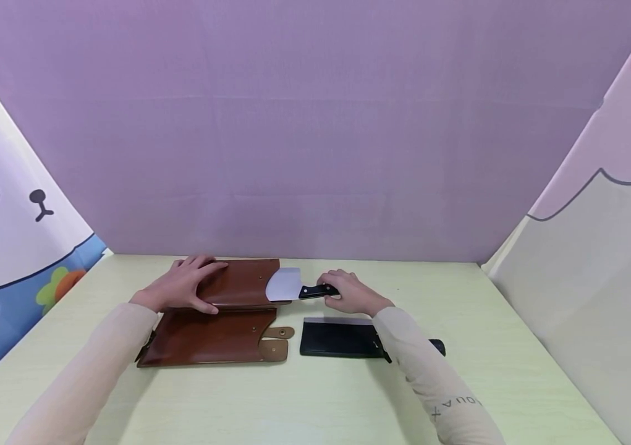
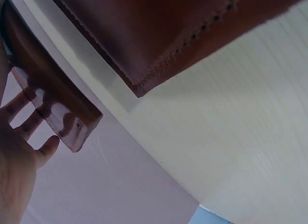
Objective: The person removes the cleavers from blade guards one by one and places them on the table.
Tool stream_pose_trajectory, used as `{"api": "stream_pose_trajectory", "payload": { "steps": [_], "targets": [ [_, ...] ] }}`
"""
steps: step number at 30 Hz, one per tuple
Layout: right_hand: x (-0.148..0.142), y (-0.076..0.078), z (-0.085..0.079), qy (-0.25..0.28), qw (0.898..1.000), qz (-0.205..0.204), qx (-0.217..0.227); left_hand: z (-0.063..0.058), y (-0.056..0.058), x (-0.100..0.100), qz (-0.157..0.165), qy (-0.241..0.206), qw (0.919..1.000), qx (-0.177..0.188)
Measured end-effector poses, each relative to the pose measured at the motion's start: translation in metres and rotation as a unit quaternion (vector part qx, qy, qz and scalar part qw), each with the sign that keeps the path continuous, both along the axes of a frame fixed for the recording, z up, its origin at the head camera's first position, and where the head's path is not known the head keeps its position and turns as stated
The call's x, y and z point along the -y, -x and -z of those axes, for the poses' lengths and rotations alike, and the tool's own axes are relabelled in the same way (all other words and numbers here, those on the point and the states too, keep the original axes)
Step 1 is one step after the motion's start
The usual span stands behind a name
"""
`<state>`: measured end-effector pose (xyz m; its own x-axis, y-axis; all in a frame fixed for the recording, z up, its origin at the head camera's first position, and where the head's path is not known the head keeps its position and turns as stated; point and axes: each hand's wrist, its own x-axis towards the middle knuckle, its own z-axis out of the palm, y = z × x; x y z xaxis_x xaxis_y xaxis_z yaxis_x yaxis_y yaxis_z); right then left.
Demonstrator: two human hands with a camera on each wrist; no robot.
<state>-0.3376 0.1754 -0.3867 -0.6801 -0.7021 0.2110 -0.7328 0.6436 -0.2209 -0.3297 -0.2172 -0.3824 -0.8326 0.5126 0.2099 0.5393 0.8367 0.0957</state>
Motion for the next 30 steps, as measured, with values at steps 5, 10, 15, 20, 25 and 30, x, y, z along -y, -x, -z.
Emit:
{"api": "stream_pose_trajectory", "payload": {
  "steps": [5,10,15,20,25,30],
  "targets": [
    [-0.003,0.0,-0.002,0.0,1.0,0.001,0.002,0.0,0.0,0.001,-0.002,0.002,1.0,0.0],
    [-0.007,0.0,-0.002,-0.001,1.0,0.001,0.001,-0.001,-0.002,0.001,-0.005,0.004,1.0,0.002],
    [-0.012,0.001,-0.001,0.01,1.0,-0.006,-0.003,-0.002,-0.003,0.001,-0.001,0.0,1.0,-0.005],
    [-0.015,0.0,-0.001,0.015,1.0,-0.009,-0.003,-0.002,-0.003,0.002,-0.004,0.0,1.0,-0.003],
    [-0.019,0.0,-0.001,0.016,1.0,-0.009,-0.007,0.0,-0.002,0.003,-0.008,0.0,1.0,0.0],
    [-0.023,0.0,0.0,0.019,1.0,-0.009,-0.012,0.0,-0.002,0.003,-0.006,-0.001,1.0,-0.002]
  ]
}}
